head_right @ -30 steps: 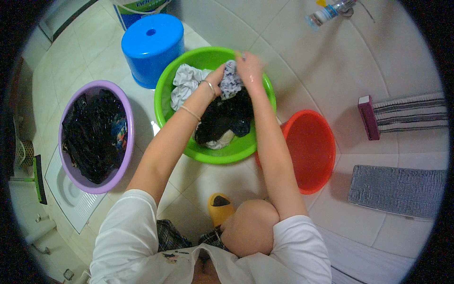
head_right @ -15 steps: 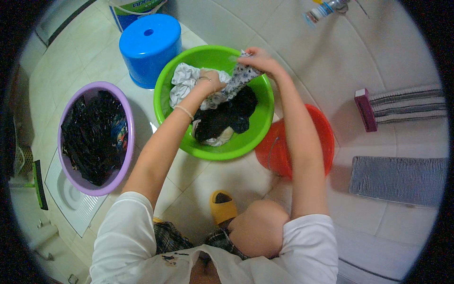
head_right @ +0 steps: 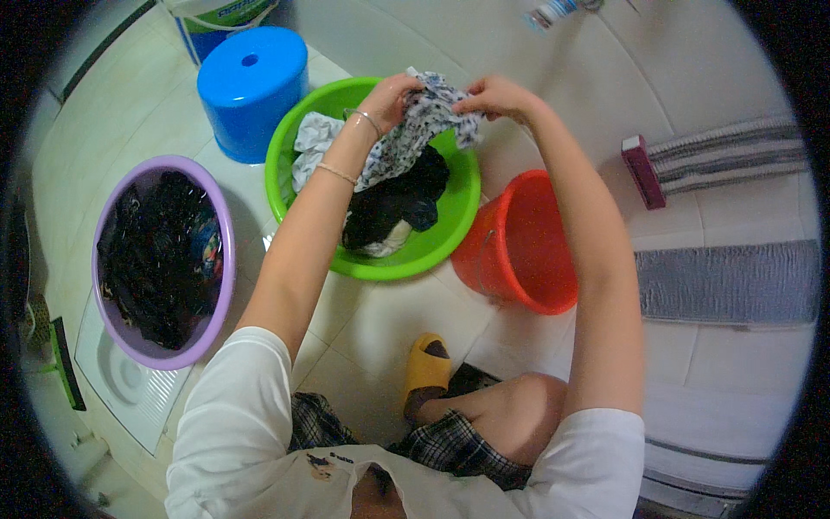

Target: The person washes black clothes by hand in a green basin of soapy water, then moves the wet clothes to a purple basin and refills the green basin with fresh water to begin rinsing other garments.

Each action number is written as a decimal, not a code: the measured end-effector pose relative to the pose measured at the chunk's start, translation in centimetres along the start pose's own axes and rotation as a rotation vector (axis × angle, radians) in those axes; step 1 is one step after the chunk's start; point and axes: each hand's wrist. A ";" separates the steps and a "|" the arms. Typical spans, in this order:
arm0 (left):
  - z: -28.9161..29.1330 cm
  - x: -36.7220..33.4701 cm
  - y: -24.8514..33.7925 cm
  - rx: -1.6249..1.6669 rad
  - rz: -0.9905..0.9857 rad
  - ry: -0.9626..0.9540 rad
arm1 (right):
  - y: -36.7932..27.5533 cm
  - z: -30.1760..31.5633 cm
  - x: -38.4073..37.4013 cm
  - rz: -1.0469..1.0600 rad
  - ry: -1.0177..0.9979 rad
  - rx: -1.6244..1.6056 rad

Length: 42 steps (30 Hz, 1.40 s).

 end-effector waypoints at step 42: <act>-2.9 0.4 5.8 -0.307 -0.070 0.306 | 7.2 -3.5 -5.0 0.289 0.094 -0.873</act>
Point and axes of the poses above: each hand's wrist, its own x-axis away from the middle knuckle, its own z-axis out of the back of the hand, y = z × x, and after that the axes turned 14 degrees about -x, right-handed
